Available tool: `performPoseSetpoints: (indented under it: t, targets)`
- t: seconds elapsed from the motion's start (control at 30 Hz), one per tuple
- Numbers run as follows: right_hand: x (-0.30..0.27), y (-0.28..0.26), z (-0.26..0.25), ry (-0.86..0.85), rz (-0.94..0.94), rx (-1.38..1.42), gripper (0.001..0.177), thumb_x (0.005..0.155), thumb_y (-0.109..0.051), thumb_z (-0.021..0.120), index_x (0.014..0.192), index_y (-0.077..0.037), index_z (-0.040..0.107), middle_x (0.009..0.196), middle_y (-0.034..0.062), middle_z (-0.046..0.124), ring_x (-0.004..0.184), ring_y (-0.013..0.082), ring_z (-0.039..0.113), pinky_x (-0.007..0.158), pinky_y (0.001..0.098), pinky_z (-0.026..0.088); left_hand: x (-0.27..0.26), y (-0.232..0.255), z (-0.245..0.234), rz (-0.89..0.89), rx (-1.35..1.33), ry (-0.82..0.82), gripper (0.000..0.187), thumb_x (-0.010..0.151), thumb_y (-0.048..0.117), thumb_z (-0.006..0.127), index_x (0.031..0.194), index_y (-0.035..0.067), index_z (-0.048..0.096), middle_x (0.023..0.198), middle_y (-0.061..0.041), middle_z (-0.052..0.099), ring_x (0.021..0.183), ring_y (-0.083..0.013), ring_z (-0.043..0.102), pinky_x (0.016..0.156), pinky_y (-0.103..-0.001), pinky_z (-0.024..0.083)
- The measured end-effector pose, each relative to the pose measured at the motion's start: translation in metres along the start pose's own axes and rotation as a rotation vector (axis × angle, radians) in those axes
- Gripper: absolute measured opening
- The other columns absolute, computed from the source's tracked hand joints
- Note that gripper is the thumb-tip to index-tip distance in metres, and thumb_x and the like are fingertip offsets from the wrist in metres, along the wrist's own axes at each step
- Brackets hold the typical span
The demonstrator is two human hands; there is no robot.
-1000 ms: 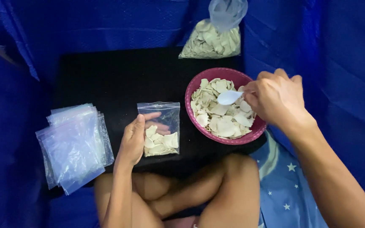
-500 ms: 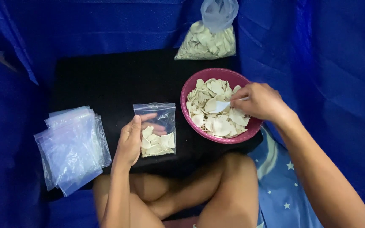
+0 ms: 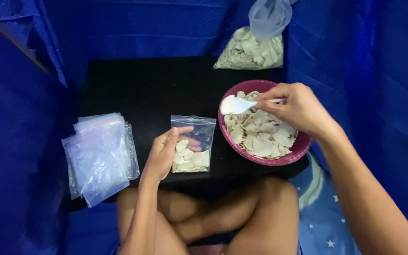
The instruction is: Packaging small snack chips from a bowl into individual plastic bags using a spoon.
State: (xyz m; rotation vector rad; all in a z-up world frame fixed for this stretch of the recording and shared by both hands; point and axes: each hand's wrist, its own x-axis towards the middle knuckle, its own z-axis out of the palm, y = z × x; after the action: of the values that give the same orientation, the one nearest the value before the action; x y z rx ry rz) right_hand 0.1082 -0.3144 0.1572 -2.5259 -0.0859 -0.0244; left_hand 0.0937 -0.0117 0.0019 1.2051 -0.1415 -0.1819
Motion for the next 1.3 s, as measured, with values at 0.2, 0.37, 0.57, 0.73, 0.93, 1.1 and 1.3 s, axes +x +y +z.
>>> performPoseSetpoints:
  t: [0.2,0.37,0.57,0.73,0.93,1.1,1.3]
  targets:
    - [0.029,-0.033,0.032,0.012,-0.143,-0.263,0.022,0.085,-0.046,0.071,0.102,-0.037,0.082,0.094,-0.0008,0.075,0.098,0.0326,0.069,0.085,0.0495,0.055,-0.005,0.013,0.007,0.012,0.063,0.026,0.051,0.107,0.035,0.040,0.125,-0.002,0.068,0.090,-0.026,0.077,0.081,-0.0293,0.077,0.073,-0.038,0.065]
    - [0.032,-0.039,0.052,0.006,-0.190,-0.410,0.019,0.086,-0.047,0.068,0.100,-0.041,0.079,0.093,-0.0082,0.071,0.097,0.0266,0.066,0.082,0.0487,0.054,-0.015,0.034,0.017,0.040,0.208,0.047,0.050,0.107,0.037,0.040,0.123,0.002,0.072,0.099,-0.021,0.078,0.092,-0.0257,0.074,0.086,-0.040,0.061]
    - [0.017,-0.058,0.060,0.024,-0.380,-0.569,0.014,0.083,-0.045,0.068,0.093,-0.042,0.078,0.090,-0.0108,0.069,0.094,0.0240,0.063,0.078,0.0468,0.052,-0.011,0.033,0.008,0.040,0.353,0.041,0.050,0.107,0.040,0.038,0.124,0.009,0.075,0.106,-0.011,0.079,0.103,-0.0202,0.071,0.099,-0.042,0.055]
    - [0.004,-0.051,0.045,0.215,-0.526,-0.599,0.010,0.087,-0.043,0.070,0.095,-0.039,0.076,0.087,-0.0115,0.064,0.090,0.0209,0.061,0.074,0.0400,0.047,-0.010,0.039,0.012,0.047,0.393,0.047,0.053,0.108,0.040,0.036,0.127,0.007,0.073,0.104,-0.016,0.077,0.105,-0.0252,0.069,0.099,-0.046,0.053]
    - [-0.038,-0.014,-0.004,0.371,-0.384,-0.782,0.016,0.093,-0.029,0.074,0.104,-0.021,0.083,0.094,-0.0013,0.070,0.068,0.0210,0.058,0.053,0.0346,0.042,-0.006,0.026,0.003,-0.012,0.120,-0.050,0.057,0.102,0.041,0.038,0.134,-0.001,0.061,0.104,-0.019,0.076,0.084,-0.0223,0.076,0.070,-0.025,0.058]
    - [-0.048,0.016,-0.002,0.059,-0.013,-1.003,0.021,0.082,-0.036,0.065,0.094,-0.028,0.080,0.098,-0.0012,0.076,0.076,0.0313,0.073,0.065,0.0451,0.061,-0.006,0.023,0.004,-0.045,0.075,-0.045,0.057,0.103,0.040,0.038,0.136,-0.002,0.058,0.100,-0.019,0.076,0.082,-0.0226,0.075,0.069,-0.027,0.060]
    - [-0.056,0.028,0.033,0.401,-0.236,-0.778,0.030,0.092,-0.042,0.065,0.113,-0.023,0.074,0.122,0.0000,0.072,0.107,0.0307,0.064,0.083,0.0521,0.042,-0.005,0.019,0.006,-0.094,0.048,0.020,0.052,0.105,0.032,0.036,0.135,-0.003,0.059,0.102,-0.024,0.076,0.082,-0.0279,0.076,0.067,-0.031,0.060]
